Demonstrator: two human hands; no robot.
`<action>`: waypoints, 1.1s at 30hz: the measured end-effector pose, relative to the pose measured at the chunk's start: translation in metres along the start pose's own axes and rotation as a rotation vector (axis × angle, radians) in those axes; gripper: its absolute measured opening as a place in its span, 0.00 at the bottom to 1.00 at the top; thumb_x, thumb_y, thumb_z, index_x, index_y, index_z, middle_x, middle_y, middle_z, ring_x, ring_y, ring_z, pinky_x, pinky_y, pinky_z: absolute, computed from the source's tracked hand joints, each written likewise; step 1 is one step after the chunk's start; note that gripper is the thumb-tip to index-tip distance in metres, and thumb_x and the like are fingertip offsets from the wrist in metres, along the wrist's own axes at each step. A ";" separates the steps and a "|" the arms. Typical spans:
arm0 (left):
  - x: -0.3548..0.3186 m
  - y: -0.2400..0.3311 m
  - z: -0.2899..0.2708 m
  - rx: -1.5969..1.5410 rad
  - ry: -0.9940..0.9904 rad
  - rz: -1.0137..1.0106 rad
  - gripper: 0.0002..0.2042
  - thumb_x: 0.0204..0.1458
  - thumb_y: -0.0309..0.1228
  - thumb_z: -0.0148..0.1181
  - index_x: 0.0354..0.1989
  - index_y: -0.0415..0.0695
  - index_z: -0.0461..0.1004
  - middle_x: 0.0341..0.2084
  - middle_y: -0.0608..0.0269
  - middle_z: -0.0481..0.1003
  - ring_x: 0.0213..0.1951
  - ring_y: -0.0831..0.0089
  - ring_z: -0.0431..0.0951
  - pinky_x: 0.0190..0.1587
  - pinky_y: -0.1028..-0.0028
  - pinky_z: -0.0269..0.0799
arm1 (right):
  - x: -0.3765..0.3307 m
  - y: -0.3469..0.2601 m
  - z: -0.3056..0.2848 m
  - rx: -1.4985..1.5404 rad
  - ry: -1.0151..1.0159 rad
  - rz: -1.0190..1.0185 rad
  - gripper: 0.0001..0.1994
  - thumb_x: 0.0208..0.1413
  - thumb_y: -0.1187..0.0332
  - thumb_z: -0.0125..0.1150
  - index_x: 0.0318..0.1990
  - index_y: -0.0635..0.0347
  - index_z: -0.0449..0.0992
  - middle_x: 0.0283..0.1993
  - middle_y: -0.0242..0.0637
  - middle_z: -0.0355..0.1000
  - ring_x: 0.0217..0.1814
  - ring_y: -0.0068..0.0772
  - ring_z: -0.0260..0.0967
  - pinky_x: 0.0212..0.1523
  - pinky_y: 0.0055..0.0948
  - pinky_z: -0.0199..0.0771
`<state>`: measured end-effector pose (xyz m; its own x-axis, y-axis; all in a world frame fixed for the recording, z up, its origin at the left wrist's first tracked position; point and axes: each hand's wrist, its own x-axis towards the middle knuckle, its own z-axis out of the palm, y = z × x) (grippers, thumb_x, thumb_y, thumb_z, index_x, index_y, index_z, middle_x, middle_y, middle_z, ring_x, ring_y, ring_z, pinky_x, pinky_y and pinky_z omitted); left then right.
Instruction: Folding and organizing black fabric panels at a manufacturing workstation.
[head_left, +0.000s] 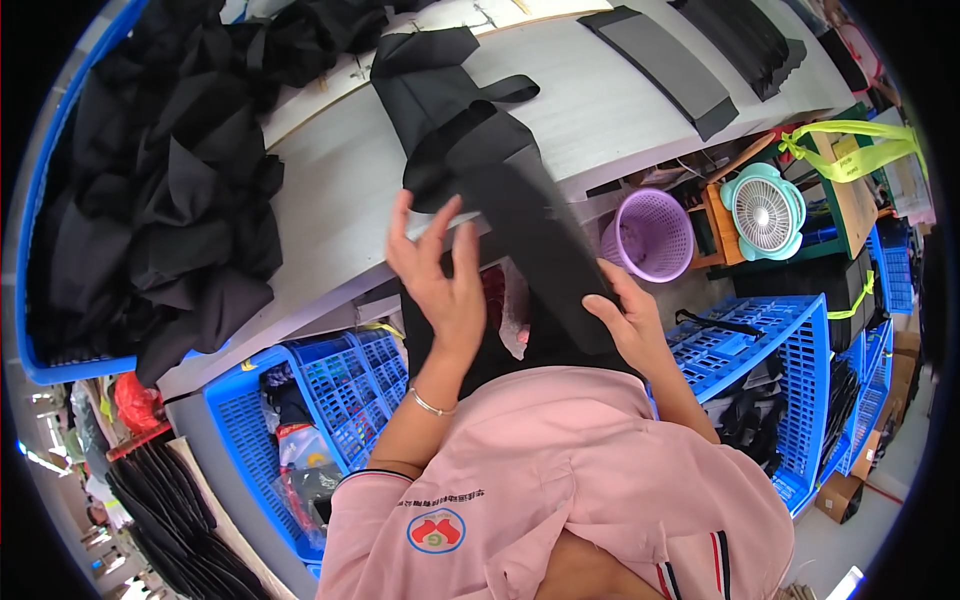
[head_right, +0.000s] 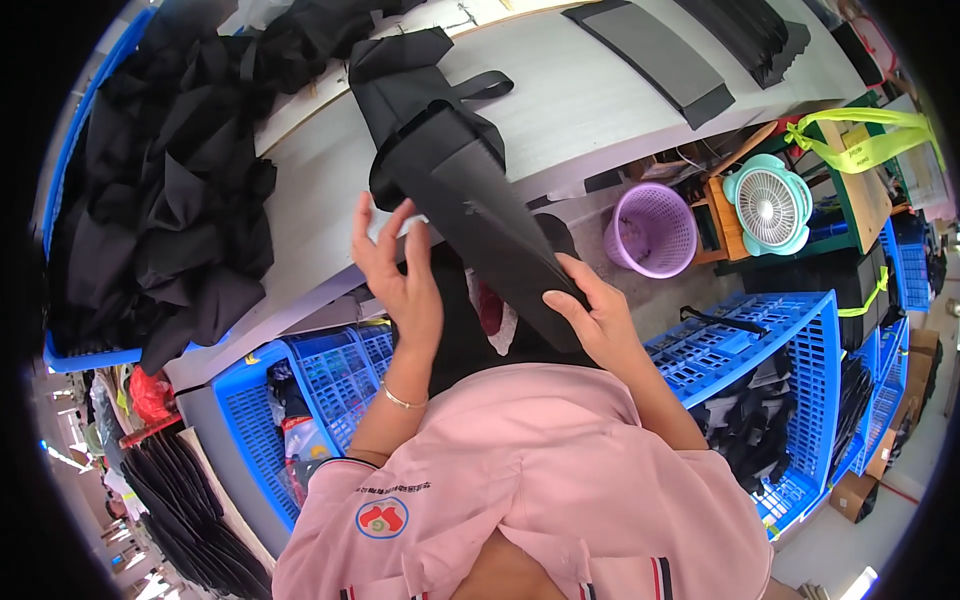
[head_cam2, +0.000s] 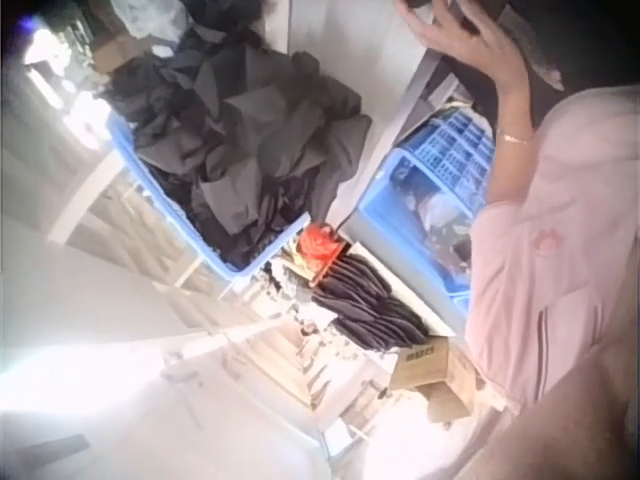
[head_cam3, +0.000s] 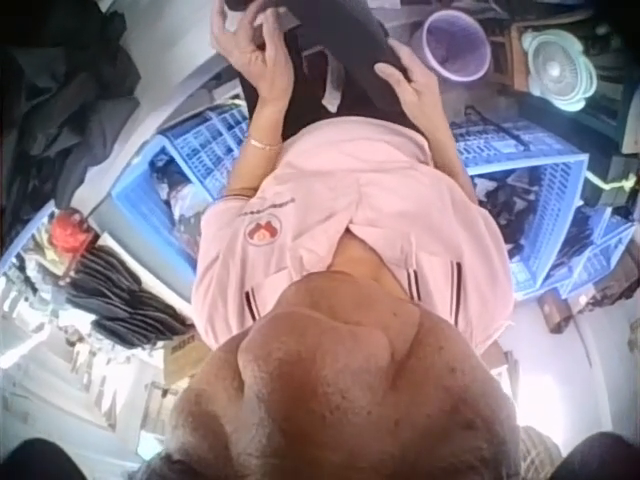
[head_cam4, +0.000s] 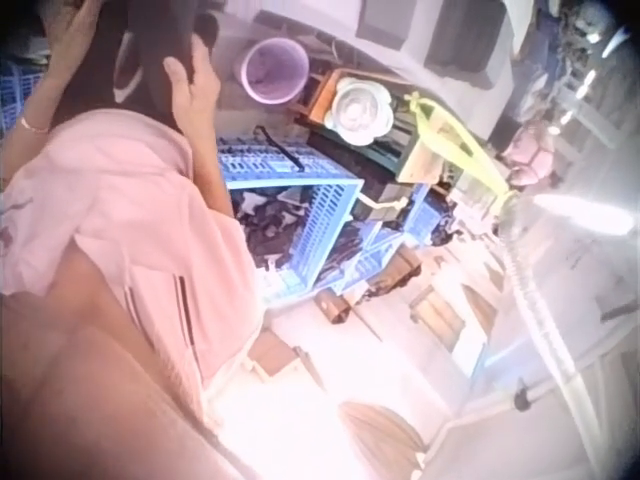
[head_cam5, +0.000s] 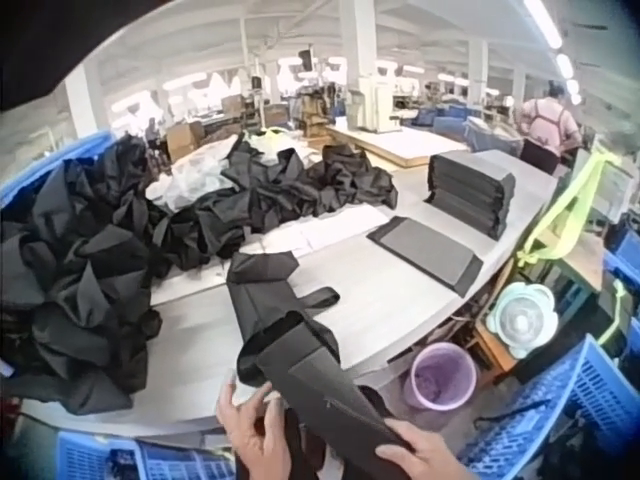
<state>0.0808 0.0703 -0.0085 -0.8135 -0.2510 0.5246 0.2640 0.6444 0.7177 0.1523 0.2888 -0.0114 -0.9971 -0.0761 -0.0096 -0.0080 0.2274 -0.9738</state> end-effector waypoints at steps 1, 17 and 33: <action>0.008 -0.009 0.000 0.002 0.001 0.003 0.14 0.54 0.28 0.62 0.48 0.41 0.79 0.65 0.52 0.62 0.62 0.55 0.62 0.58 0.64 0.65 | 0.005 0.004 0.001 -0.060 -0.017 -0.007 0.21 0.61 0.67 0.59 0.60 0.66 0.69 0.52 0.47 0.75 0.51 0.30 0.73 0.54 0.27 0.69; 0.076 0.013 0.016 -0.141 -0.362 0.447 0.15 0.43 0.09 0.47 0.40 0.29 0.74 0.63 0.61 0.70 0.64 0.54 0.65 0.62 0.66 0.65 | 0.072 -0.048 0.027 -0.529 0.075 -0.228 0.23 0.55 0.73 0.58 0.61 0.58 0.70 0.33 0.47 0.75 0.30 0.55 0.73 0.31 0.41 0.74; 0.081 0.007 -0.020 -0.206 -0.438 0.458 0.12 0.43 0.11 0.49 0.35 0.34 0.75 0.59 0.59 0.73 0.64 0.50 0.66 0.62 0.62 0.66 | 0.068 -0.073 0.041 -0.920 -0.203 -0.275 0.24 0.48 0.76 0.58 0.56 0.55 0.71 0.35 0.46 0.73 0.28 0.47 0.76 0.26 0.42 0.75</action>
<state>0.0273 0.0399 0.0484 -0.7195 0.3600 0.5939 0.6913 0.4537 0.5624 0.0886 0.2277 0.0494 -0.9202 -0.3854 0.0682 -0.3800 0.8382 -0.3912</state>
